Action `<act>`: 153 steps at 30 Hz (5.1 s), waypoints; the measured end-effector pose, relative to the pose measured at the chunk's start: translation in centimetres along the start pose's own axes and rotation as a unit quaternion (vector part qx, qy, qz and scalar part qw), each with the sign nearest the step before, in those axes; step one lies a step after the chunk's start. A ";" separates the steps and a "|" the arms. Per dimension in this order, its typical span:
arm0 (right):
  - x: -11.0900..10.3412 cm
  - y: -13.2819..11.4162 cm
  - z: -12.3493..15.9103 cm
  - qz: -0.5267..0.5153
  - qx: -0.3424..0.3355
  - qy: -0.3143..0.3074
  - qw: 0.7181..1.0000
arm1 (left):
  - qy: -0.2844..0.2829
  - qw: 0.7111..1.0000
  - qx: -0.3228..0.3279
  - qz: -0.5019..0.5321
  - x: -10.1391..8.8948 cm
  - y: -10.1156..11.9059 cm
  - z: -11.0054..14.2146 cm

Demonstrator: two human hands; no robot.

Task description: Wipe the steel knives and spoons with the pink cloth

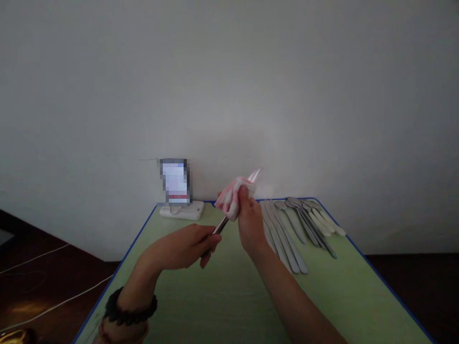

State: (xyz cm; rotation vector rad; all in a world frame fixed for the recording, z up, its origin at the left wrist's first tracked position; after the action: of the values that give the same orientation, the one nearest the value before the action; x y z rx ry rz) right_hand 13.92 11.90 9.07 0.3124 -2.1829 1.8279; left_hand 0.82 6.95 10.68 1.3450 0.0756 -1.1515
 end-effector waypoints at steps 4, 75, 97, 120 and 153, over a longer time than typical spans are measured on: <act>0.6 1.3 0.5 0.061 0.032 -0.018 0.997 | -0.016 1.000 -0.020 -0.009 0.2 -1.0 -0.3; 0.7 -3.4 1.6 0.560 -0.063 -0.351 0.748 | 0.383 0.922 0.009 -0.061 -4.3 0.4 2.3; -1.9 -4.0 0.2 0.522 -0.037 -0.360 0.772 | 0.370 0.927 -0.013 -0.060 -6.0 -0.5 4.6; 1.0 -3.5 1.7 0.512 -0.039 -0.374 0.772 | 0.299 0.953 0.022 -0.050 -4.4 0.9 4.0; -1.9 -2.2 0.2 0.509 -0.033 -0.414 0.754 | 0.458 0.856 0.018 0.238 -7.6 -4.7 4.7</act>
State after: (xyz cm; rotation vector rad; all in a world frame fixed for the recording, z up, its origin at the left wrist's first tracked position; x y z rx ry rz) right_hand 16.37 11.26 10.39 -0.2260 -3.5089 2.3877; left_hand -8.64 8.81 13.64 1.7201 0.3851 -0.0268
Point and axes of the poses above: each hand's wrist, its own z-axis away from the middle knuckle, its own x-axis out of the palm, y = z × x, the point moved 4 cm from there along -z, towards the middle knuckle, and after that the axes turned 1 degree about z, right-handed, at the moved point
